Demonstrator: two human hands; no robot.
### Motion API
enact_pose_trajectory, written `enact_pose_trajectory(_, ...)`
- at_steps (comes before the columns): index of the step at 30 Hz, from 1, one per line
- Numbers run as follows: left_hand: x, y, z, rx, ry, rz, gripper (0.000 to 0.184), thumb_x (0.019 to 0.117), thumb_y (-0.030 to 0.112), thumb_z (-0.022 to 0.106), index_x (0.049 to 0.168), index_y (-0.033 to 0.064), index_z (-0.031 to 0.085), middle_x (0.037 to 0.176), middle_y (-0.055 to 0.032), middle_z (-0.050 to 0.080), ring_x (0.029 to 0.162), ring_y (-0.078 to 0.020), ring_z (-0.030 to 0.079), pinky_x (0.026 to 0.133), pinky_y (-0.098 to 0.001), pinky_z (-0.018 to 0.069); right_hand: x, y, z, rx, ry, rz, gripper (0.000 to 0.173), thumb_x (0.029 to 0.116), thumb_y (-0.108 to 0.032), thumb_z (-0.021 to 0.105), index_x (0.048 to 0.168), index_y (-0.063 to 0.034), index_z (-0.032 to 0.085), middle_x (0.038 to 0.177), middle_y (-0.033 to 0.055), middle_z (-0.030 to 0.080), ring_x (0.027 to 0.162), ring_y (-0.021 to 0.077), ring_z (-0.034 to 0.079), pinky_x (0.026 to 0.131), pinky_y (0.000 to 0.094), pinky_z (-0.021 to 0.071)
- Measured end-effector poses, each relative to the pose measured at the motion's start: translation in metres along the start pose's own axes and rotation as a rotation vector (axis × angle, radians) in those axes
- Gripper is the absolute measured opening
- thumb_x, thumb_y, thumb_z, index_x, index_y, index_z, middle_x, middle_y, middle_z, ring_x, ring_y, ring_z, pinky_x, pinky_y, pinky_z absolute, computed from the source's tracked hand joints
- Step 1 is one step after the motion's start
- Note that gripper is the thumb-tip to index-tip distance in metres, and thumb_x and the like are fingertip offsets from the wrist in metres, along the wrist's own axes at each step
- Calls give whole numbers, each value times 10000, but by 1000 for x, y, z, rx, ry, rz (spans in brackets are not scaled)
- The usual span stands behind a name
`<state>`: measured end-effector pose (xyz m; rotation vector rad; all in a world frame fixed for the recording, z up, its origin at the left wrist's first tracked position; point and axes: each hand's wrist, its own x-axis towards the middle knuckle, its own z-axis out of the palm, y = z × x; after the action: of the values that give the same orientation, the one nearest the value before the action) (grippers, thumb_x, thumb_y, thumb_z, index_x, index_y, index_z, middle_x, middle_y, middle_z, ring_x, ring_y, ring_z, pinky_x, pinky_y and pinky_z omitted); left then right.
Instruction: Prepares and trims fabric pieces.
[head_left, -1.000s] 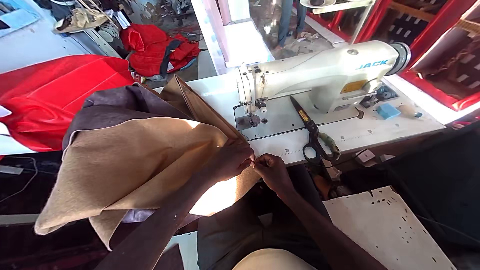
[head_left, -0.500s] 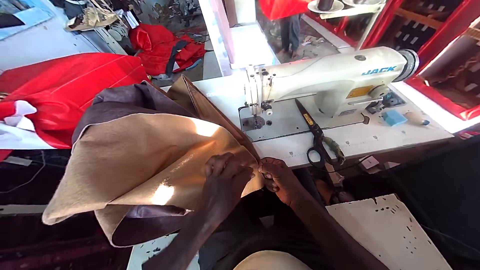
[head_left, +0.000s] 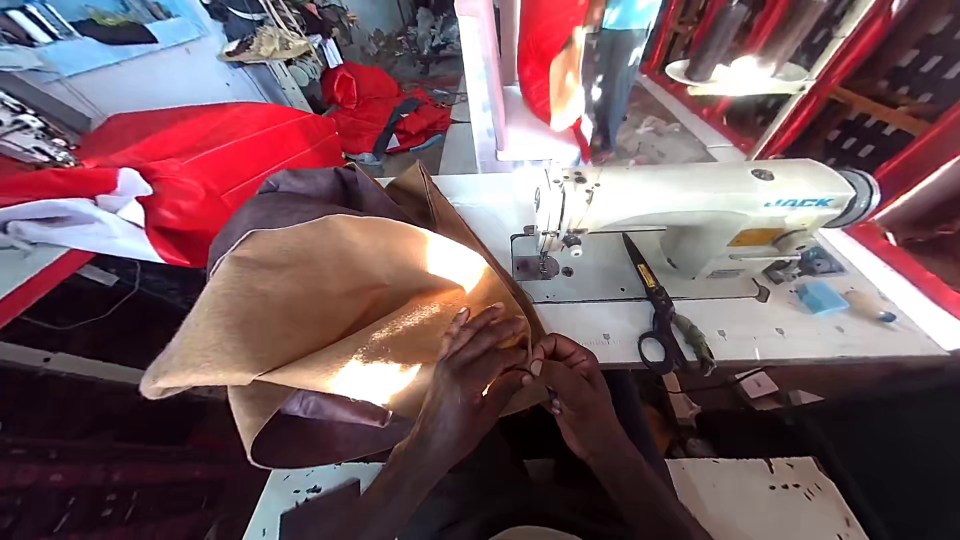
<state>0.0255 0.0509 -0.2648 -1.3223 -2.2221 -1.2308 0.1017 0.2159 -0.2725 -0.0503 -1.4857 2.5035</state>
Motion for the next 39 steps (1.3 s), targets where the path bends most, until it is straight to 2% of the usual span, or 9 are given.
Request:
enact_pose_trajectory(3,6,3,-4,-49,-22,64,200,1039,312,592,992,182,737,1269,62,716,1396,-170,523,1251,-568,280,-2,-2,3,-81,-20,-145,81,909,-84,632,865,-87,699,696,-42,603,533,-24,465,474,150,367)
enact_pose_trajectory(7,10,7,-13,-28,-80,129,211,1058,300,557,982,153,689,1020,54,743,1145,-91,671,1218,-539,339,-4,-6,5,-207,-38,-284,88,925,-110,644,873,-76,706,732,-53,628,609,-20,528,547,159,434)
enact_pose_trajectory(11,13,13,-27,2,-160,147,204,1063,280,541,1016,136,679,960,40,716,1004,-63,679,1197,-497,364,-5,-9,7,-271,-92,-346,81,938,-106,640,889,-69,692,740,-55,625,637,-27,536,574,153,444)
enact_pose_trajectory(19,13,13,-41,-77,-233,111,179,1060,268,553,1034,153,688,964,53,706,1011,-56,668,1202,-475,365,-8,-10,6,-354,-141,-413,125,950,-53,659,1061,-11,696,801,0,667,659,2,567,595,169,485)
enact_pose_trajectory(27,2,9,-24,-151,-97,13,134,1016,300,607,1013,205,701,953,83,707,996,-55,670,1142,-420,442,-4,-5,8,-687,-73,-548,103,932,-112,654,908,-12,656,715,33,608,595,50,544,544,205,469)
enact_pose_trajectory(32,1,8,-9,-110,-26,-14,168,1000,339,588,982,234,717,909,105,702,935,-33,642,1022,-353,465,-9,-15,-10,-917,40,-469,130,950,-147,601,905,-47,670,728,34,634,593,96,589,529,292,511)
enact_pose_trajectory(35,0,4,-12,-201,-4,-83,167,983,315,606,992,213,738,914,100,697,893,-27,626,907,-301,501,-6,-37,-64,-1224,252,-333,191,975,-220,617,921,-64,713,848,49,685,715,163,664,633,397,582)
enact_pose_trajectory(37,-2,4,-17,-286,9,-130,149,978,276,617,988,187,736,903,86,689,850,-26,616,833,-266,511,-5,-51,-114,-1429,328,-207,290,954,-304,686,1050,-33,725,1045,162,696,938,336,688,794,565,580)
enact_pose_trajectory(39,-4,4,-20,-392,18,-179,127,967,223,636,981,146,736,880,59,683,788,-31,611,738,-229,521,-6,-55,-152,-1543,368,-60,426,902,-284,749,1221,-9,682,1199,270,644,1112,494,613,888,693,505)
